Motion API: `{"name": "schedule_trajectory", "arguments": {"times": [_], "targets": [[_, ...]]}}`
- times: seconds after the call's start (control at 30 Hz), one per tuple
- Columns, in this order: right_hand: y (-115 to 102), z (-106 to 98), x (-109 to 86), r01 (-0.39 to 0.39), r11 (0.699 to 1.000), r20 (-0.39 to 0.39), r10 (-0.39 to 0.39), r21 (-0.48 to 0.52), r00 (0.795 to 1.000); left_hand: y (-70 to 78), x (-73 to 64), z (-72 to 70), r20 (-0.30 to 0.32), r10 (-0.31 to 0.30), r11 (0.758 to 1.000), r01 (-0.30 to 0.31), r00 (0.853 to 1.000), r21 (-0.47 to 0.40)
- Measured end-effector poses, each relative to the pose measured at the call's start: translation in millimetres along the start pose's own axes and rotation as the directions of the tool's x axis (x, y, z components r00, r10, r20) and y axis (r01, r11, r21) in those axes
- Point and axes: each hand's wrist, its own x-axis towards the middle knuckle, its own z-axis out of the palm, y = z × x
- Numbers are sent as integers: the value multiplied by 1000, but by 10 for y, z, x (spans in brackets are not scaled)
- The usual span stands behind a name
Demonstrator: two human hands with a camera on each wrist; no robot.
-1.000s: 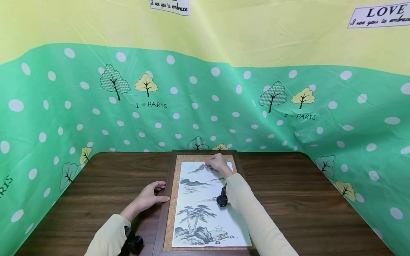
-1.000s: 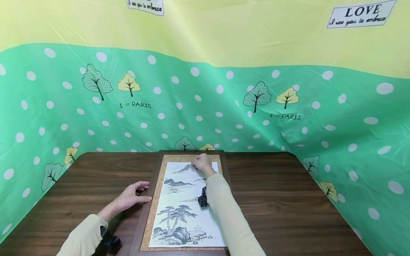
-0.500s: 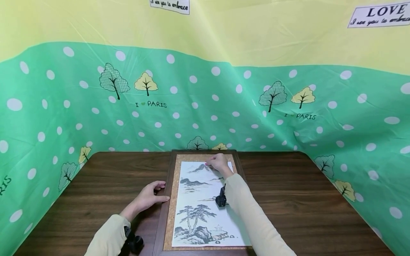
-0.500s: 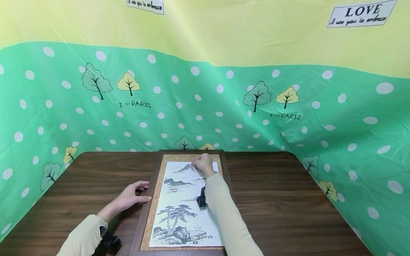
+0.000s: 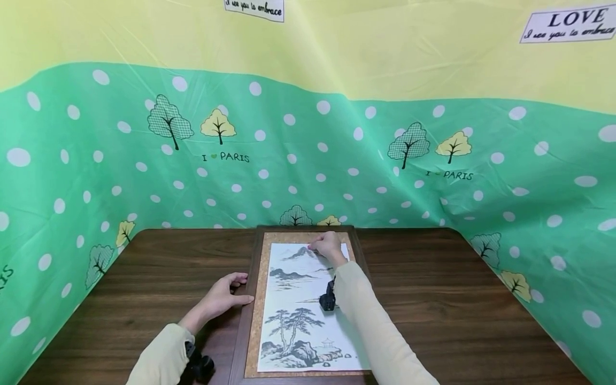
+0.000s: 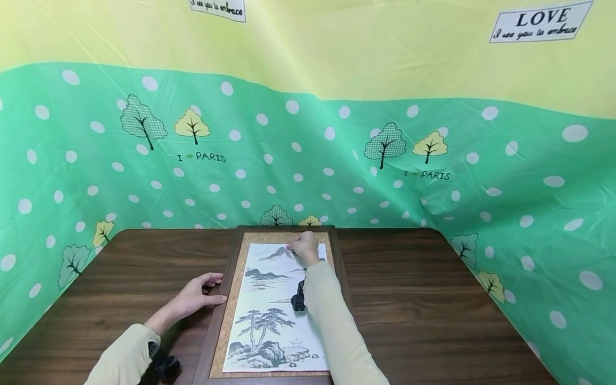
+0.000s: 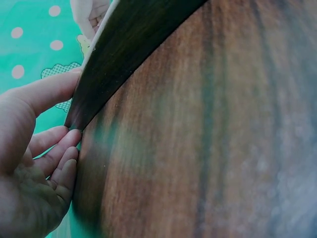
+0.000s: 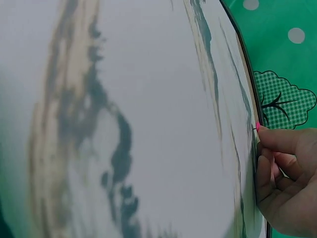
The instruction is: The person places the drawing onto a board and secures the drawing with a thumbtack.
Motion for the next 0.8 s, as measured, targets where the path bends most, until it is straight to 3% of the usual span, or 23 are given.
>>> {"name": "schedule_trajectory", "arguments": {"times": [0.27,0.5,0.6,0.8], "targets": [[-37,-7,-27,-20,1000,5,20,17,1000,-21,2,5,-7,-15,1000,15,1000,3],[-50,5,-14,17,997,-9,-17,-72,1000,-5,-4,-7,2,5,1000,-5,1000,-5],[-41,-4,-12,5,999,8,-5,-34,1000,-3,-7,-8,5,5,1000,-5,1000,-21],[16,-47,-15,-32,989,83,20,146,996,2,-4,-14,7,-2,1000,2,1000,-28]]}}
